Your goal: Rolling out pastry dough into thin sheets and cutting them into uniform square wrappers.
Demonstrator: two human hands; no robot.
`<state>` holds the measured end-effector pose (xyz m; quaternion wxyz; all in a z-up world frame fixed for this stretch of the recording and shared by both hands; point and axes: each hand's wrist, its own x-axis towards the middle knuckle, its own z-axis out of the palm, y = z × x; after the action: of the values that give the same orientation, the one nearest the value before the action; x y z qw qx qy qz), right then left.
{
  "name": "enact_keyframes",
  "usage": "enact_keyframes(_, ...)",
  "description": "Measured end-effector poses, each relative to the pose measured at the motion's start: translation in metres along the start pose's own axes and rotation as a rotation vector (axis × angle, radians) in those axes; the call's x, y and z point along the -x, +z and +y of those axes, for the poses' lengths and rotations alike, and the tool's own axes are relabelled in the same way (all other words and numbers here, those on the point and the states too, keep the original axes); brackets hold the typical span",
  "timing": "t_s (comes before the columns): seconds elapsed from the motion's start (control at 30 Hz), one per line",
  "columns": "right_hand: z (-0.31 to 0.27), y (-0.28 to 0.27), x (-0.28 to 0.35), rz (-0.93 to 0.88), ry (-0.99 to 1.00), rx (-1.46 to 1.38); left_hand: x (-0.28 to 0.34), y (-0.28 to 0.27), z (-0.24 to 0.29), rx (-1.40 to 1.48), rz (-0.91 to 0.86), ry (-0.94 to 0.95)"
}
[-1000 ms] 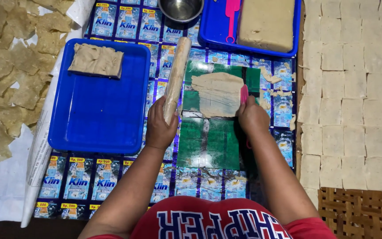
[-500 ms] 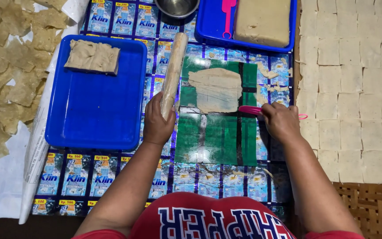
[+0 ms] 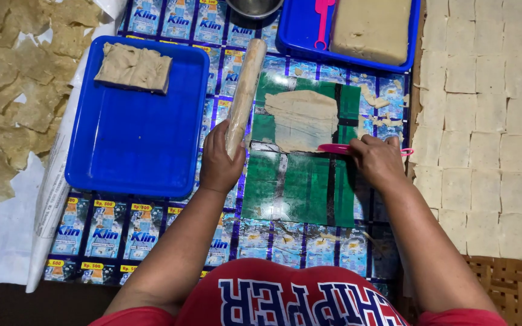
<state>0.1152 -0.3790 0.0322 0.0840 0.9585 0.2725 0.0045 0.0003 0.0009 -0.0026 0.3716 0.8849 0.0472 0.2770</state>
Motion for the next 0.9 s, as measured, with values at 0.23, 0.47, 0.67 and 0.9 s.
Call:
enact_keyframes(0.23, -0.016, 0.016, -0.009, 0.071, -0.031, -0.053, 0.0, 0.001, 0.0, -0.002, 0.011, 0.01)
enact_keyframes(0.47, -0.042, 0.007, -0.025, 0.098, -0.068, -0.109, 0.0, 0.001, -0.001, -0.001, 0.003, 0.003)
enact_keyframes(0.67, -0.065, 0.006, -0.036, 0.121, -0.108, -0.165, 0.0, 0.001, 0.0, -0.008, -0.004, -0.009)
enact_keyframes(0.9, -0.081, -0.025, -0.009, -0.079, 0.179, -0.461, -0.002, -0.003, 0.006, 0.018, -0.005, -0.016)
